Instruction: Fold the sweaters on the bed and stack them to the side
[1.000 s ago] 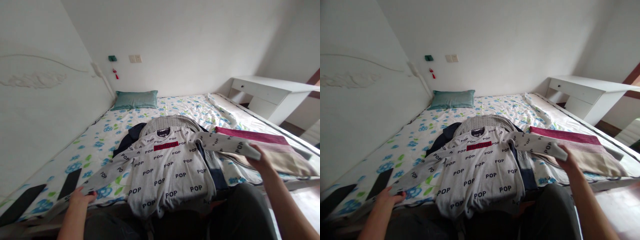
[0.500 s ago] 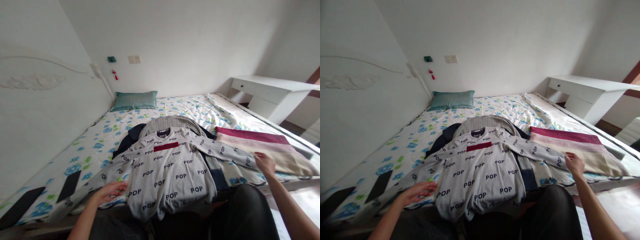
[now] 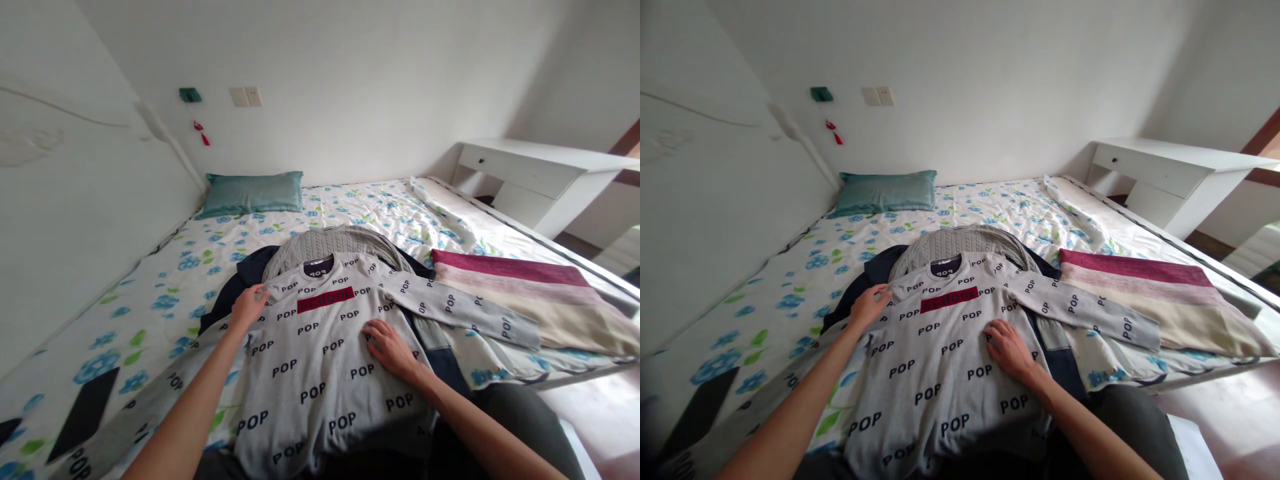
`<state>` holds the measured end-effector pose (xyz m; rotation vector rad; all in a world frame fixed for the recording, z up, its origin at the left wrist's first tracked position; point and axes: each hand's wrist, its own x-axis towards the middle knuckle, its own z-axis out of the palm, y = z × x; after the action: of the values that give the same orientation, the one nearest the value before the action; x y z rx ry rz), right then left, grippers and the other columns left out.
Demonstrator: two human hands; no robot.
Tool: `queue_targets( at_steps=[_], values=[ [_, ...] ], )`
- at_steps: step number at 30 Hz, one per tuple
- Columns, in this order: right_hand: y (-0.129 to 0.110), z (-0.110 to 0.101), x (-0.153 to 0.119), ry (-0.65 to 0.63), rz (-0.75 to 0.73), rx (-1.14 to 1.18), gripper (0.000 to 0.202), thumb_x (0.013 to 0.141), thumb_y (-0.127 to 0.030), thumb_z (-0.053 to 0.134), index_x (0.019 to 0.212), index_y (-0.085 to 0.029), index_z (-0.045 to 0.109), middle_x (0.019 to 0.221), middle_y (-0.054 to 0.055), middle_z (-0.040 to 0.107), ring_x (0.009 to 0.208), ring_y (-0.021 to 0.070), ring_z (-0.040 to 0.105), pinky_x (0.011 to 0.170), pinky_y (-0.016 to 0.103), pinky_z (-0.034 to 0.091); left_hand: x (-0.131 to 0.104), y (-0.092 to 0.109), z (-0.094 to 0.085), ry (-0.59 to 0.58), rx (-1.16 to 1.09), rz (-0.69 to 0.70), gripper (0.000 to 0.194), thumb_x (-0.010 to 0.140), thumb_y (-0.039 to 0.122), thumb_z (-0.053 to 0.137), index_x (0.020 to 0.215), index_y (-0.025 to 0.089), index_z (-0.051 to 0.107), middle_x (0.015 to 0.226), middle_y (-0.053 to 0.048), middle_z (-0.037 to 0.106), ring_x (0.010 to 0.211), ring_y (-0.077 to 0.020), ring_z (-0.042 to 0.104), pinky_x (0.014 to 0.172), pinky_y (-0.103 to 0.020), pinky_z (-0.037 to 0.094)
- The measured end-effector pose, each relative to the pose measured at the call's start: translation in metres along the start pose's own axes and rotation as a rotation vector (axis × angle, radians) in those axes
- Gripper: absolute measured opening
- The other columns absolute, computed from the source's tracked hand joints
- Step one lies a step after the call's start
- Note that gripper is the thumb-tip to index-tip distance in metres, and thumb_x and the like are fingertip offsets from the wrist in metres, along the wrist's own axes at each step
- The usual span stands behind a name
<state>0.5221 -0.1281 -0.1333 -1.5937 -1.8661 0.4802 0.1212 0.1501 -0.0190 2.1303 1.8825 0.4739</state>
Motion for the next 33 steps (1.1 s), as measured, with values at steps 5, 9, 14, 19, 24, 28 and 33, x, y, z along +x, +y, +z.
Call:
queue_targets(
  at_steps=[5,9,14,19,24,28,33],
  values=[
    [0.004,0.019,-0.013,0.041,0.013,-0.038,0.041,0.105,-0.025,0.063,0.144,-0.028,0.075,0.157,0.012,0.069,0.152,0.0338,0.06,0.132,0.061,0.048,0.055,0.004,0.024,-0.072,0.169,-0.003,0.065,0.107,0.051,0.067,0.159,0.012,0.069,0.153,-0.025,0.072,0.137,-0.041,0.07,0.106,-0.042,0.055],
    [-0.003,0.019,-0.018,0.073,0.044,-0.094,0.041,0.104,-0.019,0.06,0.142,-0.028,0.075,0.155,0.01,0.071,0.149,0.0315,0.063,0.131,0.058,0.05,0.093,0.003,0.037,-0.128,0.291,-0.012,0.038,0.102,0.046,0.072,0.128,0.023,0.088,0.137,-0.02,0.082,0.125,-0.0402,0.077,0.1,-0.041,0.058],
    [-0.012,0.013,-0.018,0.103,0.037,-0.112,0.04,0.103,-0.017,0.06,0.139,-0.027,0.076,0.154,0.009,0.072,0.148,0.0296,0.065,0.129,0.054,0.053,0.144,-0.005,0.037,0.035,0.255,-0.128,0.048,0.111,0.051,0.053,0.131,0.022,0.086,0.133,-0.023,0.083,0.121,-0.0425,0.076,0.098,-0.048,0.059],
    [-0.012,0.011,-0.015,0.07,0.056,-0.127,0.04,0.102,-0.016,0.061,0.138,-0.028,0.075,0.155,0.008,0.072,0.15,0.0301,0.063,0.128,0.055,0.054,0.152,-0.013,0.057,-0.001,0.22,-0.195,0.035,0.105,0.047,0.063,0.115,0.022,0.084,0.126,-0.021,0.083,0.112,-0.0374,0.076,0.091,-0.042,0.059],
    [-0.012,0.011,-0.017,0.064,0.064,-0.138,0.04,0.103,-0.018,0.06,0.139,-0.028,0.074,0.156,0.007,0.071,0.15,0.0306,0.063,0.129,0.056,0.053,0.124,-0.035,0.058,0.088,0.042,-0.148,0.039,0.108,0.046,0.054,0.121,0.018,0.078,0.127,-0.022,0.08,0.115,-0.0344,0.074,0.094,-0.038,0.057],
    [-0.01,0.013,-0.019,0.071,0.066,-0.13,0.04,0.103,-0.019,0.061,0.139,-0.028,0.075,0.156,0.007,0.071,0.149,0.0303,0.064,0.129,0.056,0.053,0.086,-0.079,0.028,-0.143,-0.185,-0.197,0.038,0.102,0.053,0.059,0.101,0.02,0.079,0.1,-0.012,0.082,0.098,-0.0314,0.076,0.083,-0.035,0.059],
    [-0.006,0.016,-0.019,0.079,0.067,-0.115,0.039,0.103,-0.02,0.062,0.138,-0.028,0.076,0.154,0.007,0.072,0.147,0.0298,0.065,0.128,0.055,0.053,0.049,-0.129,-0.005,-0.367,-0.341,-0.163,0.038,0.077,0.055,0.081,0.092,0.02,0.08,0.092,-0.008,0.083,0.094,-0.0323,0.075,0.083,-0.037,0.061]
  ],
)
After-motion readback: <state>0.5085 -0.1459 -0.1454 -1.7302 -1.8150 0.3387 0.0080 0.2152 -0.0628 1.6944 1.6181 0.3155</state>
